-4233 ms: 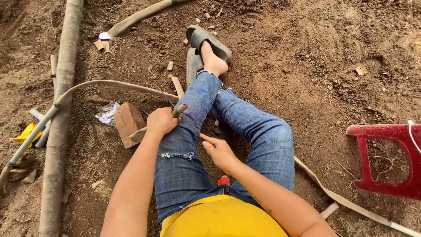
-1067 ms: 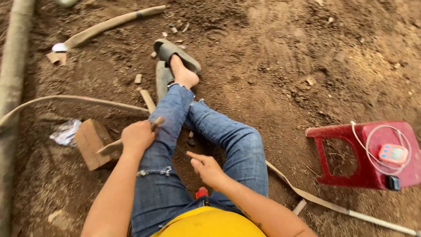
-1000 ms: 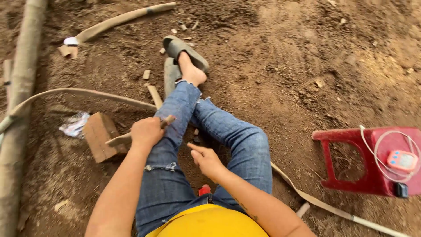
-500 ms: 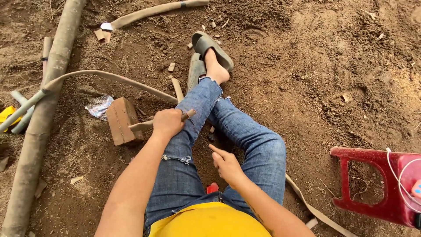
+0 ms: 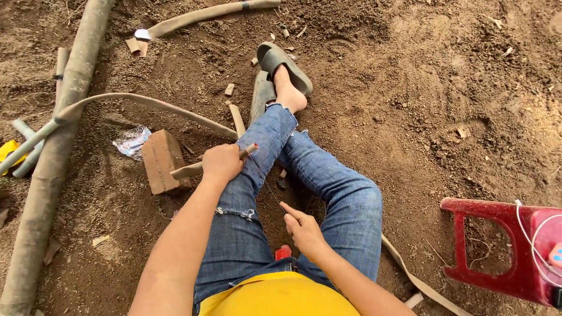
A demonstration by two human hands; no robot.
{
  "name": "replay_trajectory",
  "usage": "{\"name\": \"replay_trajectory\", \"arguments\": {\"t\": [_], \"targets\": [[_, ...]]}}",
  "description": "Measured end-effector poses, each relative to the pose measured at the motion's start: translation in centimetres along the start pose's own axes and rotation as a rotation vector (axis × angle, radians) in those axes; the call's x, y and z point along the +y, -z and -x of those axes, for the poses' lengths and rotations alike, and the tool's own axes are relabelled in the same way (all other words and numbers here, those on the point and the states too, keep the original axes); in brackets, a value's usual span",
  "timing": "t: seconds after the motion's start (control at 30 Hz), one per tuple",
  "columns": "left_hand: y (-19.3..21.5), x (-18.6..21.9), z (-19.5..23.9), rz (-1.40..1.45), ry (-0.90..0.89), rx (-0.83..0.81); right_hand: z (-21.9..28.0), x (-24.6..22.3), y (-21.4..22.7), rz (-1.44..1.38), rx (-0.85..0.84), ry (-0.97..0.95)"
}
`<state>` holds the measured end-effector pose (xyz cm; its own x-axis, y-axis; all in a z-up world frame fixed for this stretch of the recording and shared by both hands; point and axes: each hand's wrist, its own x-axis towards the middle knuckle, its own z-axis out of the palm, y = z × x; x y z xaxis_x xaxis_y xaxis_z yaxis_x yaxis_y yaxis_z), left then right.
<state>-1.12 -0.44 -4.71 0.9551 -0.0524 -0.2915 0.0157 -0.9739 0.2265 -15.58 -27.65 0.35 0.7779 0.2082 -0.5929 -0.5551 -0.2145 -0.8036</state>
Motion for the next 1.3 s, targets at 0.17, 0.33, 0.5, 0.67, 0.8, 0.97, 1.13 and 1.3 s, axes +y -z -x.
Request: {"name": "replay_trajectory", "arguments": {"t": [0.17,0.33,0.5,0.67,0.8,0.97,1.13,1.3], "targets": [[-1.7,0.0,0.0,-0.073,-0.038,0.057,-5.8,-1.1,-1.4,0.09,0.041,0.072],[-2.2,-0.9,-0.4,-0.027,0.03,0.078,-5.3,-2.1,-2.2,0.098,0.02,0.127],[0.3,0.1,0.2,0.047,0.05,0.029,-1.4,-0.4,0.0,0.177,0.025,0.113],[-0.1,0.7,0.4,-0.081,-0.053,0.034,-2.5,-0.9,-0.4,0.231,0.034,0.105],[-4.1,-1.7,-1.2,-0.106,0.005,0.129,-5.9,-2.0,-2.1,0.184,0.03,0.135],[-0.3,-0.1,0.5,-0.023,0.027,0.078,-3.5,-2.1,-1.5,0.214,0.039,0.129],[-2.4,-1.0,-0.7,-0.047,0.017,0.089,-0.6,-0.3,-0.3,0.196,0.049,0.109],[-3.6,-1.1,-0.8,-0.133,-0.038,0.123,-5.4,-1.9,-1.6,0.23,0.043,0.156]]}}
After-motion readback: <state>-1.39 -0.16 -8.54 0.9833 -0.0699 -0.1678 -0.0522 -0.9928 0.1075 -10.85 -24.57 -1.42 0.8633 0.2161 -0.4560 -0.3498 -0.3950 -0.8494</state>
